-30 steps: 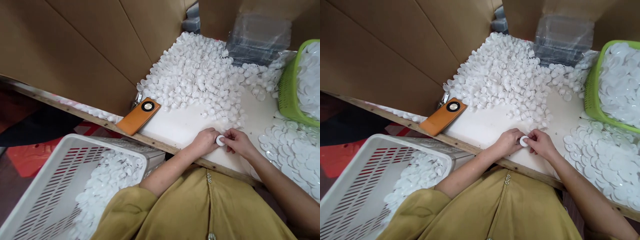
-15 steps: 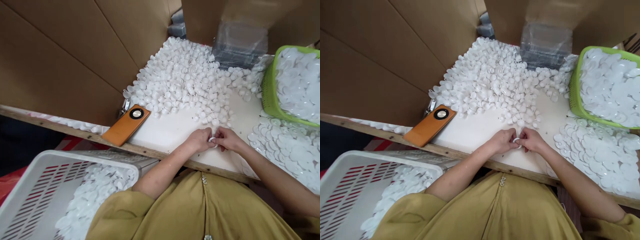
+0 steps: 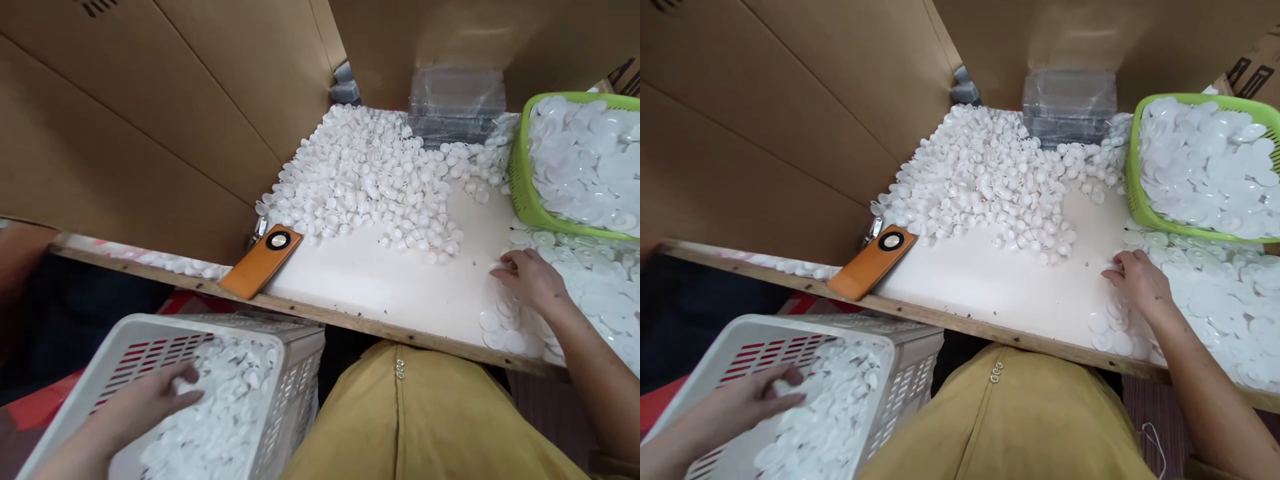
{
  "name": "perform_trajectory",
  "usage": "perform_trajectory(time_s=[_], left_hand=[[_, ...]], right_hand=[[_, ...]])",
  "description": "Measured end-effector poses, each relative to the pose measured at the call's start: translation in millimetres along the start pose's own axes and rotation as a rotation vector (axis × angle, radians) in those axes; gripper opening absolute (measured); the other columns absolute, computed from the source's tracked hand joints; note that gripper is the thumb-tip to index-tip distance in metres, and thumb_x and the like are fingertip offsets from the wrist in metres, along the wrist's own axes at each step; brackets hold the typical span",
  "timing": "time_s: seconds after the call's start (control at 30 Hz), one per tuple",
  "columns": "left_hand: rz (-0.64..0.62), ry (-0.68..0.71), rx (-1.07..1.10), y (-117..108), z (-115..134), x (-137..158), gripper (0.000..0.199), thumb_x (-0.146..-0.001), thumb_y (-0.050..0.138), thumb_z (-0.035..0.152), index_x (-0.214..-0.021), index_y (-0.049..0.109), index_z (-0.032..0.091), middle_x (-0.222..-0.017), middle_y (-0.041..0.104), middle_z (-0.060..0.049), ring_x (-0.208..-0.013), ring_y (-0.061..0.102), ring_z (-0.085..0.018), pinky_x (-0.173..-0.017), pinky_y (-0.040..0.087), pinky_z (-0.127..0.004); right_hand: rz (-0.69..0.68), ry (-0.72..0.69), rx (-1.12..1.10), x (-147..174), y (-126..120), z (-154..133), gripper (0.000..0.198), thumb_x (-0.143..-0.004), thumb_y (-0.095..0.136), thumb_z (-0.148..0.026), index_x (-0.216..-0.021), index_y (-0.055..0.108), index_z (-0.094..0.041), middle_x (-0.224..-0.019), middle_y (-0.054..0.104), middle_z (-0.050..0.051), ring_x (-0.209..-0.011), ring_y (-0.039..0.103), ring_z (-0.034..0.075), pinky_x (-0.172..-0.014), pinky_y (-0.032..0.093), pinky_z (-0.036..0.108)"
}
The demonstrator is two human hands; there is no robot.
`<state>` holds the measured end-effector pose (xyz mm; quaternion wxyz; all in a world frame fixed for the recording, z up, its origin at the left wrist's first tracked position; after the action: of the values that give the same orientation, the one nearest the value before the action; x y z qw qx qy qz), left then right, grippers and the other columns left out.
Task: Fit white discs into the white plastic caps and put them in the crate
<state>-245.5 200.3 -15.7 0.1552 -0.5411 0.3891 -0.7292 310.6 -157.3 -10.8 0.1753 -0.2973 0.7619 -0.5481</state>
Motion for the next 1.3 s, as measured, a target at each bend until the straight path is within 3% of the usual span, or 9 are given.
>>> perform_trajectory(time_s=[0.07,0.13,0.27,0.43,0.57,0.73,0.97,1.1,1.3], left_hand=[[0.073,-0.168,-0.042,1,-31,6,0.033,-0.059,0.056,0.056,-0.077,0.060,0.027,-0.056,0.064,0.005,-0.068,0.065,-0.029,-0.068,0.047,-0.036],[0.207,-0.153,0.001,-5,-8,7,0.041,-0.066,0.052,0.056,-0.089,0.064,0.025,-0.073,0.071,-0.001,-0.079,0.067,-0.031,-0.074,0.048,-0.038],[0.464,0.202,0.212,-27,143,-2,0.041,-0.082,0.043,0.053,-0.097,0.065,0.022,-0.103,0.071,-0.004,-0.095,0.065,-0.025,-0.084,0.049,-0.032],[0.422,0.701,0.261,-14,356,-17,0.031,-0.094,0.037,0.036,-0.107,0.062,0.023,-0.097,0.071,-0.003,-0.089,0.065,-0.017,-0.080,0.049,-0.026],[0.395,0.762,-0.118,12,447,-26,0.037,-0.094,0.040,0.047,-0.113,0.059,0.022,-0.098,0.068,-0.009,-0.089,0.066,-0.024,-0.074,0.050,-0.032],[0.382,0.780,-0.236,23,461,-33,0.026,-0.092,0.047,0.036,-0.109,0.060,0.021,-0.097,0.066,-0.009,-0.088,0.064,-0.024,-0.071,0.048,-0.031],[0.477,0.954,0.131,22,407,-29,0.030,-0.083,0.060,0.021,-0.113,0.056,0.024,-0.104,0.066,-0.003,-0.101,0.058,-0.020,-0.085,0.048,-0.031],[0.527,0.942,0.125,30,392,-32,0.022,-0.078,0.069,0.028,-0.100,0.067,0.023,-0.106,0.064,-0.006,-0.104,0.053,-0.023,-0.091,0.043,-0.036],[0.351,0.912,0.143,38,397,-43,0.020,-0.073,0.073,0.036,-0.089,0.069,0.024,-0.079,0.067,0.000,-0.083,0.056,-0.020,-0.077,0.038,-0.033]], right_hand=[[0.004,-0.050,0.032,-3,2,2,0.018,-0.076,0.061,-0.041,-0.080,0.056,-0.025,-0.092,0.057,0.010,-0.082,0.060,0.034,-0.065,0.048,0.047],[-0.017,-0.068,0.027,-6,5,-4,0.018,-0.074,0.062,-0.041,-0.076,0.053,-0.026,-0.087,0.058,0.008,-0.076,0.060,0.031,-0.061,0.046,0.042],[-0.118,0.022,-0.076,-6,12,-16,0.020,-0.072,0.065,-0.039,-0.074,0.049,-0.027,-0.067,0.061,0.002,-0.061,0.058,0.024,-0.054,0.041,0.036],[-0.180,0.007,-0.259,5,28,-35,0.021,-0.075,0.060,-0.040,-0.090,0.060,-0.025,-0.076,0.067,0.001,-0.067,0.062,0.021,-0.063,0.045,0.034],[-0.177,-0.041,-0.334,19,42,-45,0.023,-0.078,0.056,-0.042,-0.091,0.062,-0.024,-0.078,0.069,0.002,-0.069,0.063,0.020,-0.065,0.046,0.032],[-0.102,-0.070,-0.385,22,40,-54,0.018,-0.080,0.056,-0.039,-0.087,0.063,-0.024,-0.076,0.069,0.001,-0.068,0.062,0.018,-0.064,0.044,0.029],[-0.134,-0.004,-0.477,19,44,-45,0.017,-0.079,0.060,-0.038,-0.086,0.064,-0.023,-0.071,0.065,-0.001,-0.063,0.058,0.015,-0.061,0.043,0.028],[-0.279,0.057,-0.733,25,53,-57,0.023,-0.077,0.065,-0.044,-0.079,0.059,-0.021,-0.063,0.061,-0.002,-0.056,0.057,0.014,-0.055,0.045,0.027],[-0.529,0.216,-1.047,25,79,-115,0.035,-0.065,0.077,-0.044,-0.076,0.056,-0.017,-0.059,0.064,0.001,-0.053,0.063,0.015,-0.050,0.052,0.025]])
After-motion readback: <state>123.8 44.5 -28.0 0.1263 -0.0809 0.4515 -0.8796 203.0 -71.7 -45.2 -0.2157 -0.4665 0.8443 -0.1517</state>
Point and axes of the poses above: each hand's wrist, its own x-axis away from the middle knuckle, its own y-axis out of the palm, z = x × y, the point moved 9 cm from there along -x, towards the middle knuckle
